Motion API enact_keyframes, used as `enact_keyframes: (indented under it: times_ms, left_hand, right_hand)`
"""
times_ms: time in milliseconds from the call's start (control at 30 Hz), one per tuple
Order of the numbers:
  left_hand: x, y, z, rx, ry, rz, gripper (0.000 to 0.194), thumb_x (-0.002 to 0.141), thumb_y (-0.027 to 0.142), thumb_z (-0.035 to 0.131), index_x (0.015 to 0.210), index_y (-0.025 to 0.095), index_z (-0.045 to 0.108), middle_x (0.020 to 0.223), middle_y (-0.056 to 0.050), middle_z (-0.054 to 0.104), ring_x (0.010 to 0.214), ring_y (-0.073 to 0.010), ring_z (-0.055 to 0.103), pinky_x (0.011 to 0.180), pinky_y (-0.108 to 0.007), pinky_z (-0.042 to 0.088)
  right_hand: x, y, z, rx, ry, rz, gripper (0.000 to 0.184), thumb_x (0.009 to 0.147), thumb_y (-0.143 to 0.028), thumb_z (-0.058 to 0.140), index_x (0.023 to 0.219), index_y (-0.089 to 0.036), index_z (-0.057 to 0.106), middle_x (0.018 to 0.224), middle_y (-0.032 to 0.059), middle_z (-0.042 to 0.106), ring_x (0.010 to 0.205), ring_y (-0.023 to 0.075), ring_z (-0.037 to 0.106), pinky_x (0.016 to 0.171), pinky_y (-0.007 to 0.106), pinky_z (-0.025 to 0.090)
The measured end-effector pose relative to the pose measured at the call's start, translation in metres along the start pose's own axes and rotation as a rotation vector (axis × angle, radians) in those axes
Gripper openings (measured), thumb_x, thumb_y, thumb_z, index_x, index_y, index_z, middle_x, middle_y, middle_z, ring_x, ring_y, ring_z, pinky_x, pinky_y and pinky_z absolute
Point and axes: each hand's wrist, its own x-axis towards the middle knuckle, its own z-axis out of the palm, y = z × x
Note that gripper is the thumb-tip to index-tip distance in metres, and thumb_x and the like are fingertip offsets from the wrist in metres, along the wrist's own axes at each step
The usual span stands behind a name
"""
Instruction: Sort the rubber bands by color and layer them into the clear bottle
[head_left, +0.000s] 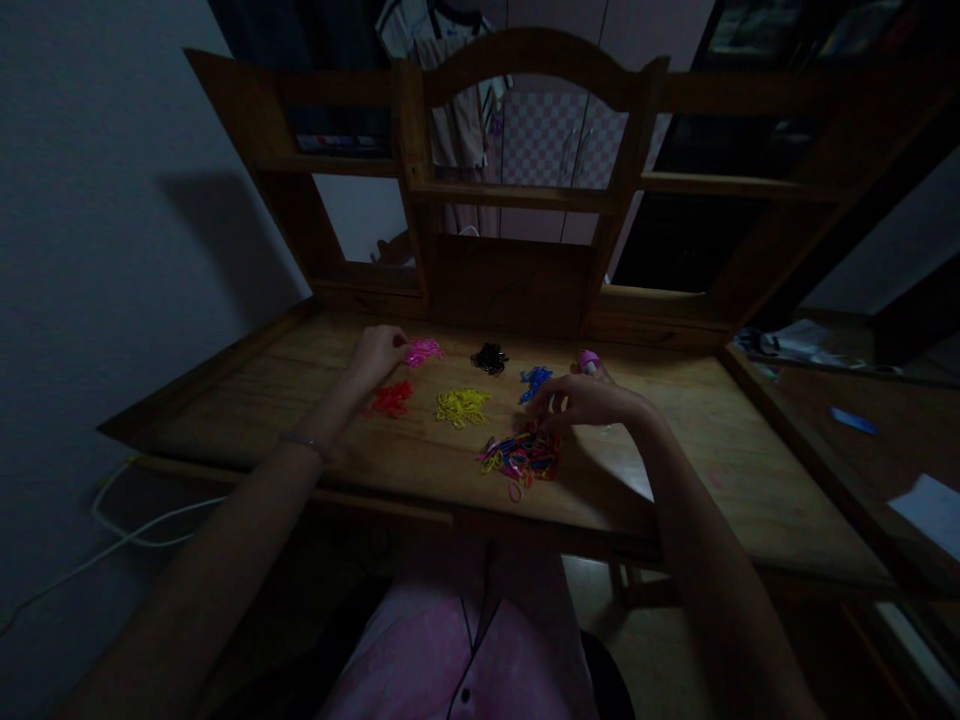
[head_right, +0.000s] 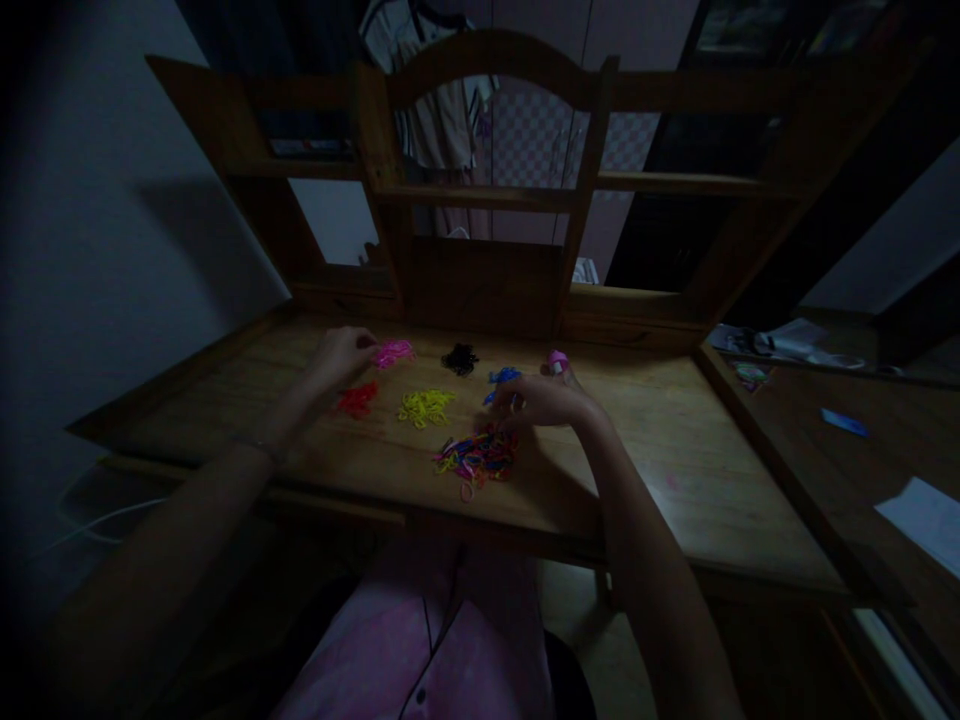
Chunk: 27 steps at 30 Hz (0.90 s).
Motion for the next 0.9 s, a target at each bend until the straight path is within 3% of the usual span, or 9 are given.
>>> enact_keyframes:
  times_ms: [100, 233, 333, 433, 533, 667, 900]
  left_hand:
    - [-0.008, 0.009, 0.007, -0.006, 0.029, 0.034, 0.022, 0.082, 0.028, 0.061, 0.096, 0.014, 0.070, 0.092, -0.011, 0.070, 0.083, -0.0213, 0.062, 0.078, -0.032, 0.046]
    - [-0.054, 0.051, 0.009, -0.178, 0.020, 0.181, 0.023, 0.086, 0.029, 0.058, 0.102, 0.017, 0.069, 0.100, -0.008, 0.068, 0.085, -0.0191, 0.062, 0.080, -0.031, 0.048]
    - [-0.105, 0.092, 0.005, -0.345, -0.099, 0.299, 0.022, 0.089, 0.032, 0.057, 0.101, 0.019, 0.069, 0.102, -0.005, 0.067, 0.089, -0.0183, 0.062, 0.083, -0.031, 0.049]
    - [-0.154, 0.123, 0.001, -0.479, -0.296, 0.414, 0.019, 0.091, 0.032, 0.057, 0.100, 0.022, 0.069, 0.101, -0.003, 0.067, 0.093, -0.0169, 0.062, 0.084, -0.029, 0.048]
    - [-0.186, 0.137, 0.005, -0.554, -0.394, 0.380, 0.017, 0.091, 0.031, 0.059, 0.103, 0.024, 0.068, 0.104, -0.003, 0.066, 0.097, -0.0169, 0.062, 0.086, -0.028, 0.048]
    - [-0.203, 0.144, 0.016, -0.612, -0.385, 0.305, 0.018, 0.088, 0.027, 0.063, 0.105, 0.022, 0.066, 0.104, -0.003, 0.064, 0.096, -0.0173, 0.061, 0.085, -0.028, 0.048]
    - [-0.198, 0.149, 0.022, -0.570, -0.370, 0.297, 0.015, 0.088, 0.027, 0.063, 0.101, 0.020, 0.062, 0.101, -0.003, 0.057, 0.092, -0.0170, 0.058, 0.080, -0.027, 0.048]
  right_hand:
    - [-0.001, -0.003, 0.000, -0.021, -0.017, 0.010, 0.030, 0.074, -0.035, 0.074, 0.101, -0.022, 0.071, 0.094, 0.0038, 0.072, 0.083, 0.0177, 0.063, 0.072, 0.029, 0.045]
    - [-0.001, -0.012, 0.001, 0.018, -0.074, -0.012, 0.028, 0.076, -0.029, 0.071, 0.103, -0.022, 0.071, 0.094, 0.0032, 0.073, 0.084, 0.0167, 0.064, 0.073, 0.027, 0.045]
    - [0.003, -0.016, 0.004, 0.042, -0.130, -0.060, 0.021, 0.078, -0.023, 0.068, 0.098, -0.021, 0.072, 0.092, 0.0030, 0.073, 0.082, 0.0158, 0.063, 0.072, 0.027, 0.046]
    - [0.007, -0.014, 0.007, 0.060, -0.123, -0.096, 0.017, 0.080, -0.021, 0.066, 0.095, -0.019, 0.073, 0.089, 0.0032, 0.073, 0.080, 0.0151, 0.063, 0.072, 0.026, 0.046]
    - [0.008, -0.013, 0.007, 0.101, -0.095, -0.089, 0.017, 0.081, -0.024, 0.065, 0.094, -0.018, 0.073, 0.088, 0.0039, 0.073, 0.079, 0.0148, 0.064, 0.071, 0.025, 0.046]
    - [0.009, -0.010, 0.007, 0.152, -0.081, -0.098, 0.020, 0.082, -0.033, 0.066, 0.093, -0.017, 0.073, 0.086, 0.0039, 0.073, 0.077, 0.0144, 0.064, 0.067, 0.023, 0.046]
    - [0.011, -0.005, 0.008, 0.172, -0.086, -0.100, 0.026, 0.082, -0.038, 0.067, 0.095, -0.017, 0.073, 0.088, 0.0047, 0.073, 0.079, 0.0146, 0.065, 0.068, 0.024, 0.047]
